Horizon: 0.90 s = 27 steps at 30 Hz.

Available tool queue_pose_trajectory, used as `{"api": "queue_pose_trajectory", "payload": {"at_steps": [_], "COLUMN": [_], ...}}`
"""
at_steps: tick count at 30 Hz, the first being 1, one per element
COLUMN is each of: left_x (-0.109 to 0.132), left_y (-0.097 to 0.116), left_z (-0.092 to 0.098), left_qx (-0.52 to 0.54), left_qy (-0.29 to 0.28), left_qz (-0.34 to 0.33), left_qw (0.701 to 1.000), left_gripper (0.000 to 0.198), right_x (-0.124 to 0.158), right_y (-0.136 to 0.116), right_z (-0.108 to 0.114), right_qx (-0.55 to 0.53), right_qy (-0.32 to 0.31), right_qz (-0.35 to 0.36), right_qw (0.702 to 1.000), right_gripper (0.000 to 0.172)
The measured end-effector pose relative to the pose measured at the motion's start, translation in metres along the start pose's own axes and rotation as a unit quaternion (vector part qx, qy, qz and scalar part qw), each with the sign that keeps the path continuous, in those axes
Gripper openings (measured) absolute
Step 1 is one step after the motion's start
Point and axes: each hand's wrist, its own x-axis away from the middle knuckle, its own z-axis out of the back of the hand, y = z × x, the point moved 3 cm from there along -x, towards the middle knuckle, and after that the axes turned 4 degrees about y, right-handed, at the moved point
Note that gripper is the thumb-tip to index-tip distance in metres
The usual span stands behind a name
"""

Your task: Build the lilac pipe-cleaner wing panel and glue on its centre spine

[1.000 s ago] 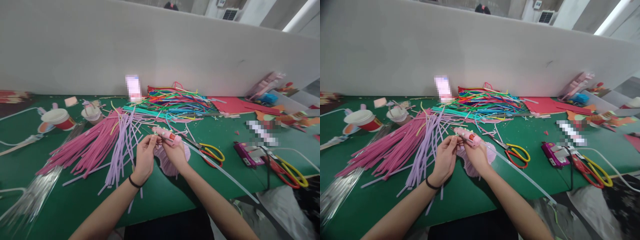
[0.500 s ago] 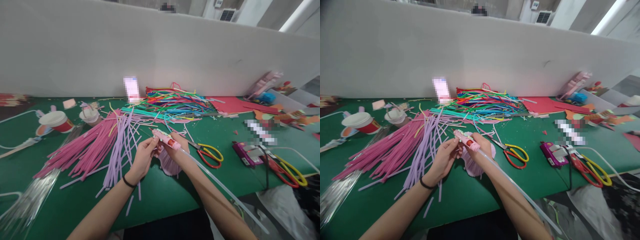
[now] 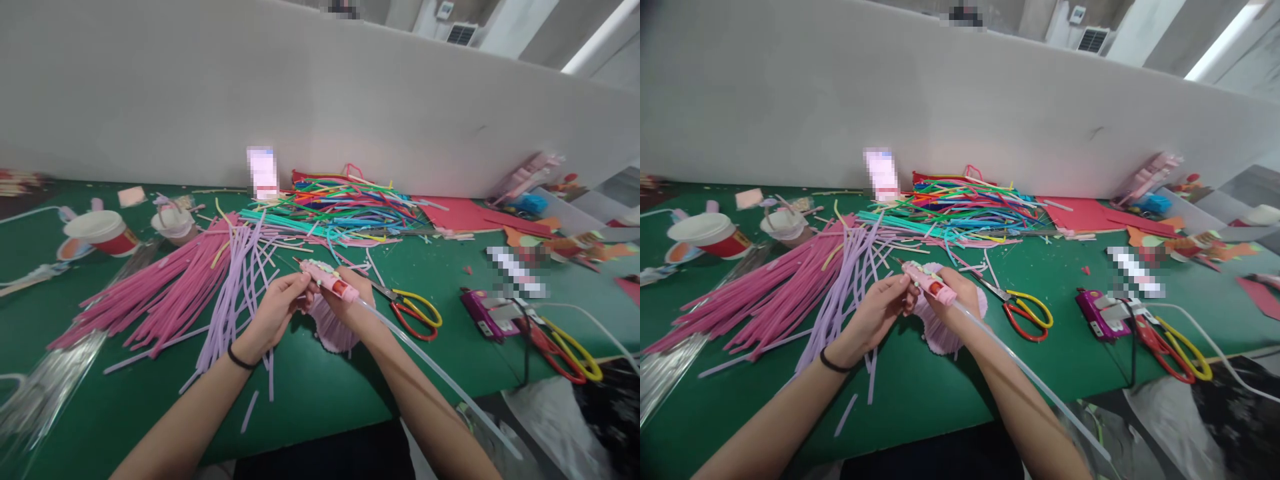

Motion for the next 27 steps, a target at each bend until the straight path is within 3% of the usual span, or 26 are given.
{"api": "queue_pose_trajectory", "payload": {"at_steps": [9,15,22,27], "left_x": [0.003,0.007,0.012,0.013], "left_y": [0.004,0.007,0.009,0.007], "left_z": [-0.002,-0.007,-0.016,-0.018], "left_qx": [-0.043,-0.028,-0.01,-0.011], "left_qy": [0.042,0.054,0.078,0.094], "left_qz": [-0.084,-0.107,-0.139,-0.144], "left_qw": [0.995,0.992,0.987,0.985], "left_gripper": [0.033,0.028,0.027,0.028], "right_x": [0.003,0.002,0.004,0.003], "right_y": [-0.008,-0.013,-0.02,-0.023], "right_z": [-0.005,-0.009,-0.008,-0.007], "right_qx": [-0.084,-0.1,-0.106,-0.11], "right_qy": [-0.006,-0.017,-0.009,0.0], "right_qz": [-0.109,-0.093,-0.161,-0.156], "right_qw": [0.99,0.991,0.981,0.982], "right_gripper": [0.024,0.01,0.013,0.02]}}
